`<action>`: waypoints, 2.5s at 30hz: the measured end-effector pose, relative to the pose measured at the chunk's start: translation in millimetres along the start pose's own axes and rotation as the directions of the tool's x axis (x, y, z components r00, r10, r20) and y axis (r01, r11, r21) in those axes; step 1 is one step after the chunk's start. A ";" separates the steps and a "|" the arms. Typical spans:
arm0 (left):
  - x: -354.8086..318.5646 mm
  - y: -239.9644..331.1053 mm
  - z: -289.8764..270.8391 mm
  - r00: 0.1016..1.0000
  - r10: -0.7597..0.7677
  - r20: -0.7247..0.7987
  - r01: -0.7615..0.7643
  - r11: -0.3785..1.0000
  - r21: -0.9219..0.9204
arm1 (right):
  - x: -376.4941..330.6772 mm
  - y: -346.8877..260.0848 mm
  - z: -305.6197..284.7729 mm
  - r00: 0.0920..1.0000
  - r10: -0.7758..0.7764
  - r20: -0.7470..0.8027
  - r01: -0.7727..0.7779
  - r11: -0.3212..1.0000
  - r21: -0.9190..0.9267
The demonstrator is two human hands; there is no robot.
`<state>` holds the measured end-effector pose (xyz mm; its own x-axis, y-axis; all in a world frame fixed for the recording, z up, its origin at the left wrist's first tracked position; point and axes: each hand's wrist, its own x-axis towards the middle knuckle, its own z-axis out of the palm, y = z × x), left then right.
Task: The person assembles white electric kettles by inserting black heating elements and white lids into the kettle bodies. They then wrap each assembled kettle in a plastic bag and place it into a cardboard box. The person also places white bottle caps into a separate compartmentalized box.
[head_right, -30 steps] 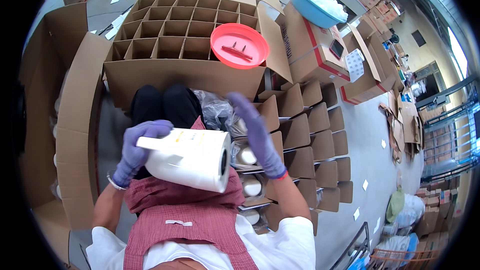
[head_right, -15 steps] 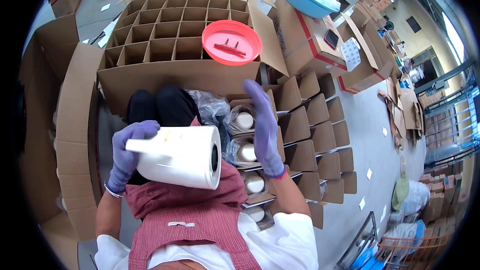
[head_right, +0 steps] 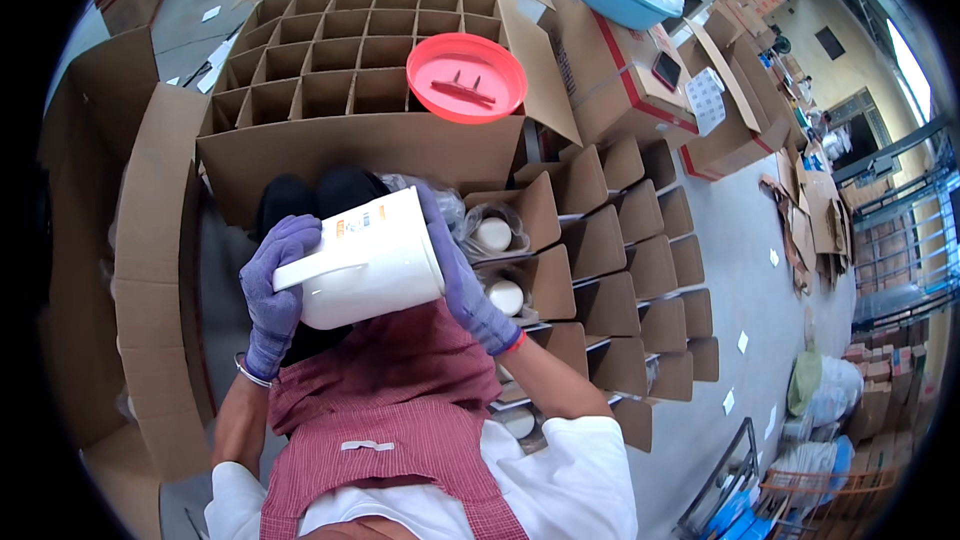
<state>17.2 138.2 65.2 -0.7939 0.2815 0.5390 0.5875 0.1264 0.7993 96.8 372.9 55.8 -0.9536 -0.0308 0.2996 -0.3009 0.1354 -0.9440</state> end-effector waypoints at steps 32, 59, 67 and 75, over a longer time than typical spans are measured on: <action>84.7 -6.4 -20.5 0.824 -0.466 0.322 0.550 0.793 -0.260 | 82.6 -28.6 -32.4 0.945 -0.307 0.114 0.327 0.899 -0.290; 163.4 -77.7 -27.7 0.823 -0.544 -0.162 0.404 0.763 -0.505 | 238.9 96.4 -125.3 0.992 -0.112 -0.057 0.015 0.555 -0.832; 145.6 -139.9 2.3 0.816 -0.564 0.128 0.315 0.247 -0.917 | 244.9 162.0 -178.2 0.966 0.247 -0.077 -0.102 0.087 -0.991; 122.3 -129.5 -40.7 0.836 -0.540 -0.094 0.228 0.499 -0.836 | 243.3 133.7 -146.7 0.979 -0.199 0.032 0.116 0.422 -0.899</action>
<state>-162.4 117.5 38.3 -0.9960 0.0774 0.0437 -0.0192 -0.6677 0.7442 -173.8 528.8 22.8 -0.8743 -0.0891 0.4771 -0.2269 0.9440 -0.2395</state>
